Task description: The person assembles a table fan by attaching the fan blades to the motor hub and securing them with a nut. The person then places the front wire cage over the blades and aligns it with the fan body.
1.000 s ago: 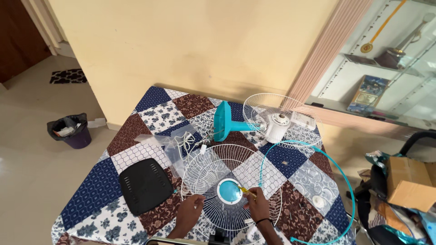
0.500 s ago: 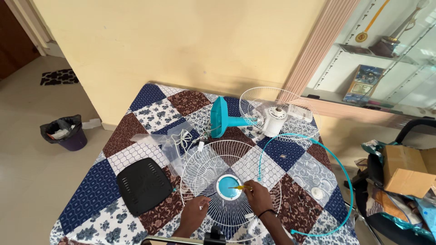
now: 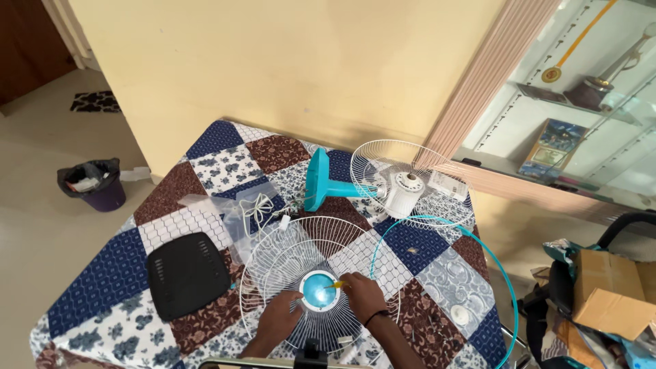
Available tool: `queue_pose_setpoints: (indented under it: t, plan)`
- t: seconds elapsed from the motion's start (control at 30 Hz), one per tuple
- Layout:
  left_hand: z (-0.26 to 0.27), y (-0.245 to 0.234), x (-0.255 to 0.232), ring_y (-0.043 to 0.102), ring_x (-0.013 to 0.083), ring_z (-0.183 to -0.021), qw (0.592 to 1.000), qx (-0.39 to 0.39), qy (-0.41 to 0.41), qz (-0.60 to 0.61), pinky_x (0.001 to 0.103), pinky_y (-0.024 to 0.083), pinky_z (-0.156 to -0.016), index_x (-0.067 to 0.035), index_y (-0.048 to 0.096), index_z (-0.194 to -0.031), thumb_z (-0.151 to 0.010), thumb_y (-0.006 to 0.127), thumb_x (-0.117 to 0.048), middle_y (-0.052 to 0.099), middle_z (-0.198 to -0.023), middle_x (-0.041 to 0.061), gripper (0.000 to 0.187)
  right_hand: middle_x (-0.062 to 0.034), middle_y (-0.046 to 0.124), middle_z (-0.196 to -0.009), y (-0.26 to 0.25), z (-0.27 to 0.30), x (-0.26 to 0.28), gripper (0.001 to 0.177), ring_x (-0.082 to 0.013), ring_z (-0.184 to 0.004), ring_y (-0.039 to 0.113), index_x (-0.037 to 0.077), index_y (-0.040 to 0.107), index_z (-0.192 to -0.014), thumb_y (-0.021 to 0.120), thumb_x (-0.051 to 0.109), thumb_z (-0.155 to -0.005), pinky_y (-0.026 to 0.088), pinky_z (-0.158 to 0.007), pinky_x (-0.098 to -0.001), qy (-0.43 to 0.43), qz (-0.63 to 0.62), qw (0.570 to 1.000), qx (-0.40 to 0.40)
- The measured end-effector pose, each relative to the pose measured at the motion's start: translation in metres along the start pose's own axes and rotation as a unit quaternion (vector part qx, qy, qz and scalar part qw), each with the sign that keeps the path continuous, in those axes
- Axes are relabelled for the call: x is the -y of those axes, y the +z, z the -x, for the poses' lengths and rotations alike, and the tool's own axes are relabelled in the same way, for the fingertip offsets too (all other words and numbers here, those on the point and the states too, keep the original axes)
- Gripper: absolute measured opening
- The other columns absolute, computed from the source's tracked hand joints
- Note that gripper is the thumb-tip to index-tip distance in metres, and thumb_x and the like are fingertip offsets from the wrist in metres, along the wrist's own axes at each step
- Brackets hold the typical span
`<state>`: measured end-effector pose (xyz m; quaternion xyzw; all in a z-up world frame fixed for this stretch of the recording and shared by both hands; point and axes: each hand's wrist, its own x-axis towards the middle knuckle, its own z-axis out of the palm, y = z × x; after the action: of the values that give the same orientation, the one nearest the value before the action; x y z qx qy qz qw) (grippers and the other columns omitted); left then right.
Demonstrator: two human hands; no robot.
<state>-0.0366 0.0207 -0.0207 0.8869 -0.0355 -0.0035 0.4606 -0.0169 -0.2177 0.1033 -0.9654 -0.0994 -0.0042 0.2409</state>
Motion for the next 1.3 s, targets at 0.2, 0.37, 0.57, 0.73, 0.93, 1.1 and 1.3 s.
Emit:
queue_pose_setpoints:
  t: [0.2, 0.37, 0.57, 0.73, 0.93, 1.1, 1.3]
  plan:
    - [0.004, 0.021, -0.005, 0.049, 0.0317, -0.14, 0.988, 0.108, 0.018, -0.104, 0.042, 0.049, -0.108, -0.016, 0.057, -0.137, -0.088, 0.072, -0.029, 0.044, -0.153, 0.013, 0.053, -0.0085, 0.071, -0.101, 0.01, -0.011, -0.021, 0.022, -0.0296, -0.085, 0.071, 0.009, 0.069, -0.11, 0.061, 0.002, -0.091, 0.057, -0.075, -0.0429, -0.083, 0.074, 0.994, 0.008]
    - [0.002, 0.029, -0.022, 0.022, 0.0377, -0.155, 0.943, 0.222, 0.042, -0.244, 0.049, 0.045, -0.112, -0.013, 0.041, -0.151, -0.092, 0.069, -0.034, 0.024, -0.166, 0.017, 0.068, -0.0109, 0.072, -0.099, 0.013, -0.006, -0.031, 0.02, -0.0311, -0.082, 0.071, 0.007, 0.065, -0.112, 0.064, 0.007, -0.092, 0.056, -0.072, -0.0458, -0.099, 0.058, 0.993, 0.011]
    - [0.004, 0.032, -0.026, 0.01, 0.0371, -0.158, 0.904, 0.31, 0.025, -0.293, 0.066, 0.035, -0.115, -0.015, 0.024, -0.162, -0.098, 0.065, -0.033, 0.01, -0.171, 0.016, 0.078, -0.0111, 0.072, -0.097, 0.025, -0.001, -0.039, 0.014, -0.0306, -0.08, 0.071, 0.008, 0.064, -0.111, 0.062, 0.014, -0.099, 0.058, -0.072, -0.0441, -0.047, 0.049, 0.997, 0.045]
    - [0.009, 0.034, -0.022, 0.01, 0.0371, -0.159, 0.894, 0.315, 0.033, -0.316, 0.066, 0.039, -0.112, -0.015, 0.024, -0.162, -0.097, 0.066, -0.032, 0.009, -0.172, 0.016, 0.079, -0.0092, 0.072, -0.099, 0.034, 0.002, -0.046, 0.02, -0.027, -0.079, 0.072, 0.01, 0.068, -0.114, 0.06, 0.009, -0.096, 0.06, -0.071, -0.0401, -0.065, 0.05, 0.996, 0.035]
    - [0.006, 0.033, -0.03, 0.011, 0.0322, -0.16, 0.889, 0.322, 0.007, -0.325, 0.064, 0.044, -0.109, -0.021, 0.026, -0.162, -0.095, 0.068, -0.034, 0.011, -0.173, 0.011, 0.08, -0.0093, 0.073, -0.099, 0.034, 0.013, -0.034, 0.02, -0.0292, -0.08, 0.071, 0.009, 0.069, -0.114, 0.062, 0.012, -0.096, 0.056, -0.073, -0.0422, -0.068, 0.022, 0.996, 0.046]
    - [0.002, 0.032, -0.039, 0.006, 0.0291, -0.161, 0.861, 0.351, -0.018, -0.368, 0.065, 0.045, -0.108, -0.024, 0.022, -0.164, -0.095, 0.068, -0.037, 0.005, -0.175, 0.007, 0.083, -0.0122, 0.072, -0.105, 0.037, 0.024, -0.03, 0.02, -0.033, -0.086, 0.07, 0.007, 0.069, -0.115, 0.062, 0.009, -0.098, 0.057, -0.076, -0.0425, -0.061, -0.024, 0.997, 0.039]
    - [0.004, 0.029, -0.046, 0.004, 0.0264, -0.161, 0.861, 0.35, -0.027, -0.369, 0.068, 0.039, -0.112, -0.027, 0.02, -0.165, -0.095, 0.068, -0.031, 0.002, -0.175, 0.005, 0.085, -0.0115, 0.072, -0.106, 0.045, 0.027, -0.028, 0.022, -0.0286, -0.087, 0.072, 0.007, 0.068, -0.119, 0.059, 0.011, -0.1, 0.059, -0.078, -0.0395, -0.035, -0.01, 0.998, 0.051]
